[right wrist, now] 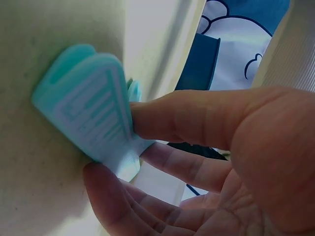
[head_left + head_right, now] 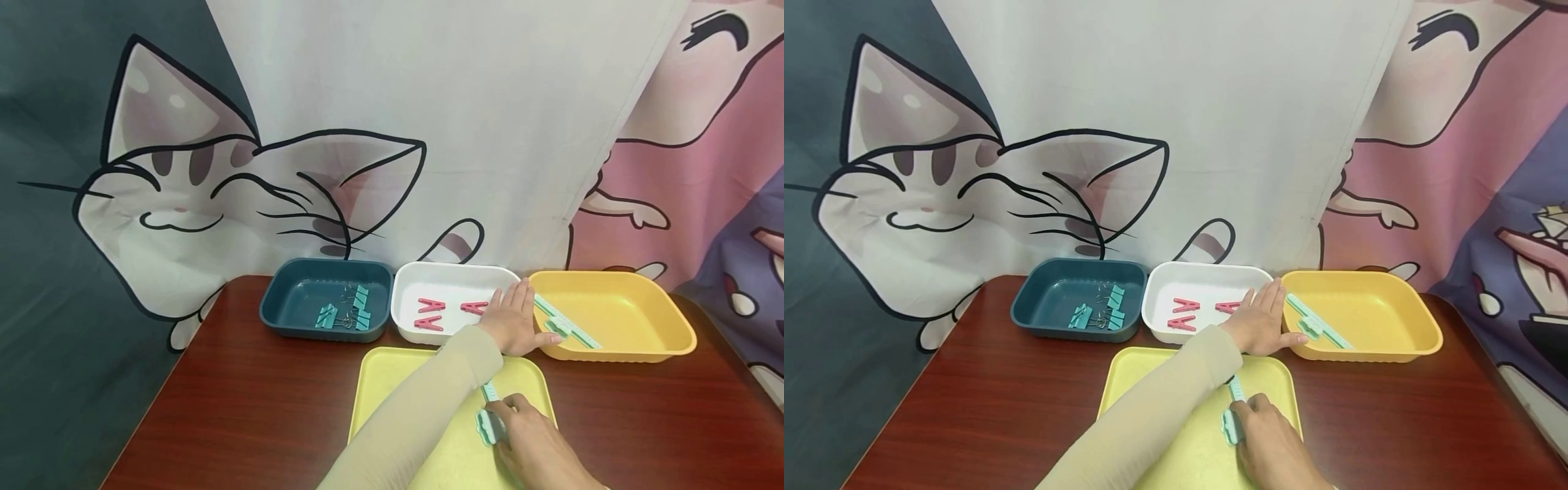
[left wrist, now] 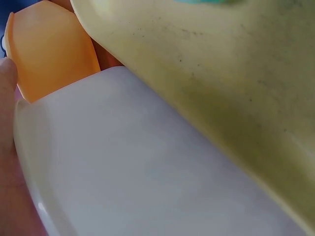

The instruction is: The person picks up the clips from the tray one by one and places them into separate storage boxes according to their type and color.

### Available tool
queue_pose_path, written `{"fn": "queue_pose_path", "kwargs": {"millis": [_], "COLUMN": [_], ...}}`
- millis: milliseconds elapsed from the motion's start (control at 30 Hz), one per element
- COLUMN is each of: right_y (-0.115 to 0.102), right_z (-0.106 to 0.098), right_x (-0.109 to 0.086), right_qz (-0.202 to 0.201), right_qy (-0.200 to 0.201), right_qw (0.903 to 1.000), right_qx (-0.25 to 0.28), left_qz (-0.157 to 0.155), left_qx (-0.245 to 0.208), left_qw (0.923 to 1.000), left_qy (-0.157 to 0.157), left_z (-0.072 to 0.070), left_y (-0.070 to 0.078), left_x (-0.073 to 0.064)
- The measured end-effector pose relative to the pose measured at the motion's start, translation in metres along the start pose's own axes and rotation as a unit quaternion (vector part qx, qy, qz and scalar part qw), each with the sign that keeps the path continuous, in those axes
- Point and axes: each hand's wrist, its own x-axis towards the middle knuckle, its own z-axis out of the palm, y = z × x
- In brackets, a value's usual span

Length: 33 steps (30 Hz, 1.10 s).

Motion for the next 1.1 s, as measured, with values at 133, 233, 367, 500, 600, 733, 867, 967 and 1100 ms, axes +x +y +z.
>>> {"fn": "queue_pose_path", "kwargs": {"millis": [133,233,367,500,600,733,867,967,1100], "right_y": [0.000,0.001,0.001,0.002,0.004,0.007,0.012,0.016,0.019], "right_z": [0.000,0.000,-0.001,-0.003,-0.004,-0.006,-0.008,-0.009,-0.012], "right_x": [-0.001,-0.003,-0.004,-0.004,-0.004,-0.007,-0.010,-0.012,-0.015], "right_qz": [-0.006,-0.016,-0.020,-0.015,-0.003,0.009,0.011,0.012,0.017], "right_qy": [0.009,0.021,0.029,0.028,0.024,0.018,0.021,0.023,0.021], "right_qw": [0.9999,0.9996,0.9993,0.9994,0.9996,0.9996,0.9994,0.9994,0.9992], "right_qx": [-0.007,-0.011,-0.015,-0.016,-0.014,-0.017,-0.024,-0.025,-0.029], "left_qz": [-0.001,-0.003,-0.002,-0.002,-0.002,-0.003,-0.002,0.000,-0.001], "left_qx": [0.000,-0.001,-0.002,-0.003,-0.003,-0.006,-0.006,-0.004,0.000], "left_qw": [1.0000,0.9999,0.9999,0.9999,0.9999,0.9999,0.9999,1.0000,1.0000], "left_qy": [-0.002,-0.013,-0.016,-0.016,-0.016,-0.014,-0.013,-0.007,-0.006], "left_z": [0.001,0.003,0.004,0.004,0.004,0.004,0.003,0.001,0.002], "left_y": [0.000,0.000,0.000,0.000,0.000,0.001,0.000,0.000,0.000], "left_x": [0.002,0.005,0.006,0.007,0.009,0.010,0.007,0.004,0.004]}}
